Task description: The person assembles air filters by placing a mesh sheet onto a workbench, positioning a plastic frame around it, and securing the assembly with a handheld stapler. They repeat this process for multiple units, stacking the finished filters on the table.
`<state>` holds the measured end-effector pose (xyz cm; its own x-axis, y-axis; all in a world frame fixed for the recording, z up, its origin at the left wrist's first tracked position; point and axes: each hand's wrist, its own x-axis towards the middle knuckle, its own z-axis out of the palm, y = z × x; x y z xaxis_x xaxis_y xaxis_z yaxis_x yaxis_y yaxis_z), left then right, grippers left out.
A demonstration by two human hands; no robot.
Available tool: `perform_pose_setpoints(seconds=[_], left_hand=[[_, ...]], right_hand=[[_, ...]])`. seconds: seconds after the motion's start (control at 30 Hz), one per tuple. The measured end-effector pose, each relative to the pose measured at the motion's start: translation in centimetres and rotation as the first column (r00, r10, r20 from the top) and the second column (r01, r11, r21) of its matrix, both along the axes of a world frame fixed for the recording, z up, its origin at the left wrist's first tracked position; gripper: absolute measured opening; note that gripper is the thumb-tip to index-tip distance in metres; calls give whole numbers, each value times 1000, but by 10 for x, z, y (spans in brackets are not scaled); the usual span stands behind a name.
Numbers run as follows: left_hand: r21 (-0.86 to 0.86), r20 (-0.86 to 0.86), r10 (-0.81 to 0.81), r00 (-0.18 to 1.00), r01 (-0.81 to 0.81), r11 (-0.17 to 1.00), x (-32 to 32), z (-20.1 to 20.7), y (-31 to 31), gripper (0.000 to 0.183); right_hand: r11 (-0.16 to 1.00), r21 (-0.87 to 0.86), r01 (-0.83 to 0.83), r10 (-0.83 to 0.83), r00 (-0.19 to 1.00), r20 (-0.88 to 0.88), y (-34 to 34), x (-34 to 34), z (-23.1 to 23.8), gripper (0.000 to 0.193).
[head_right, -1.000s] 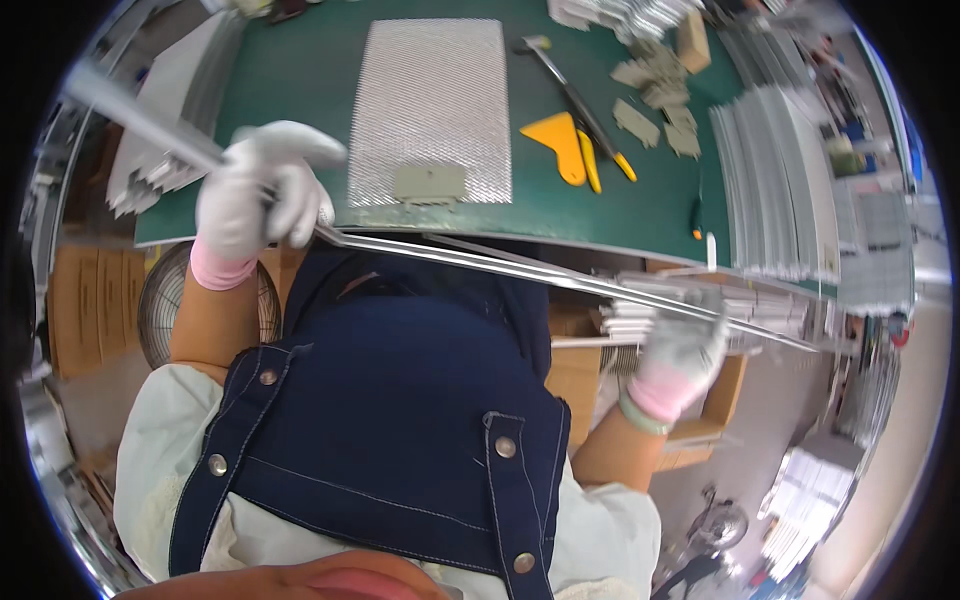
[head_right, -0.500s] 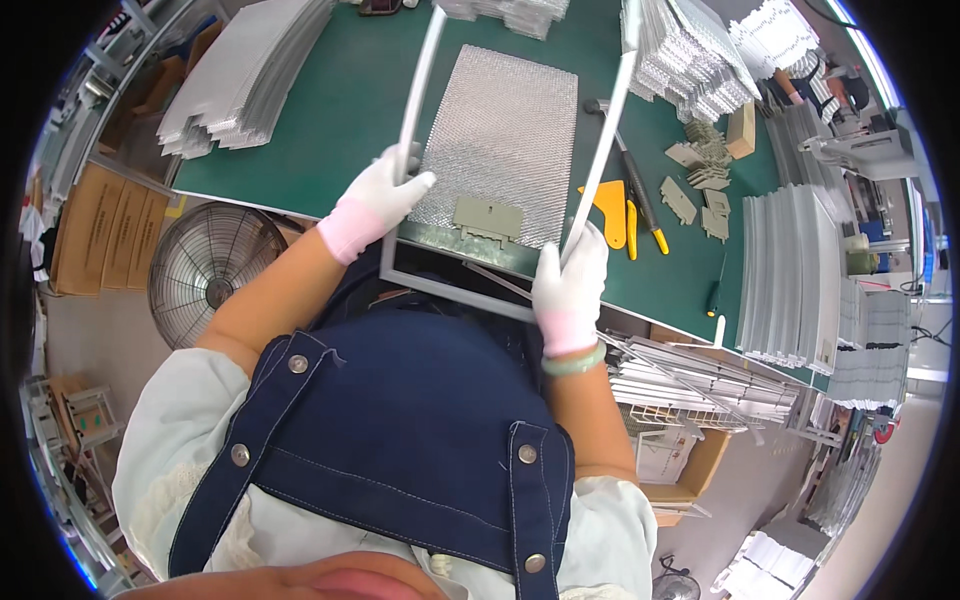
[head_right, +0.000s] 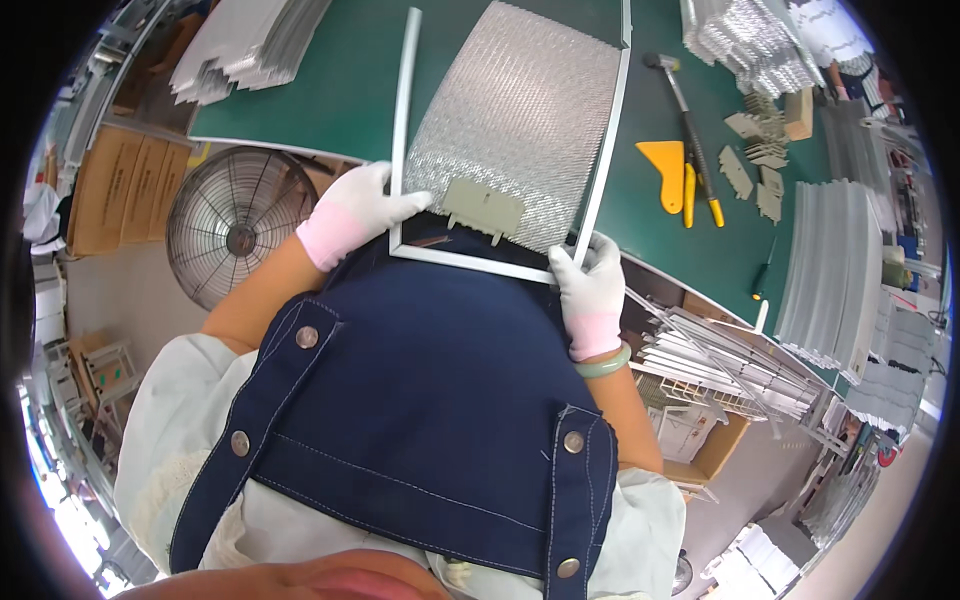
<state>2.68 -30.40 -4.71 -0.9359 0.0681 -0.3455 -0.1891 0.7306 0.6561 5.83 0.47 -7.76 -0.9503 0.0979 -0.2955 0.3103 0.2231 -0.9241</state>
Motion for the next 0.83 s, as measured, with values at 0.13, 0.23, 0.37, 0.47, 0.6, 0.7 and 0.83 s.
perform_pose_setpoints(seconds=[0.13, 0.23, 0.37, 0.47, 0.6, 0.7, 0.83], left_hand=[[618, 278, 183, 943, -322, 717, 4, -27, 3, 37], [735, 441, 149, 885, -452, 505, 13, -32, 10, 36], [320, 131, 100, 986, -138, 937, 8, -35, -4, 31], [634, 403, 204, 892, -433, 641, 17, -35, -12, 30], [748, 477, 145, 867, -486, 452, 24, -38, -26, 33], [459, 315, 144, 938, -284, 842, 13, -36, -32, 38], [555, 245, 189, 951, -298, 777, 8, -44, -27, 39]], right_hand=[[933, -322, 162, -163, 986, 22, -2, -1, -13, 43], [848, -463, 257, -263, 963, 52, 0, 4, -18, 42], [835, -464, 295, -255, 955, 150, -8, 10, -13, 34], [845, -474, 248, -132, 955, 266, -9, 12, -7, 29], [943, -322, 84, 26, 946, 322, -3, 12, -7, 27], [977, -203, 60, -3, 962, 273, -5, 9, -10, 28], [989, -134, 57, -28, 978, 206, -3, 6, -13, 29]])
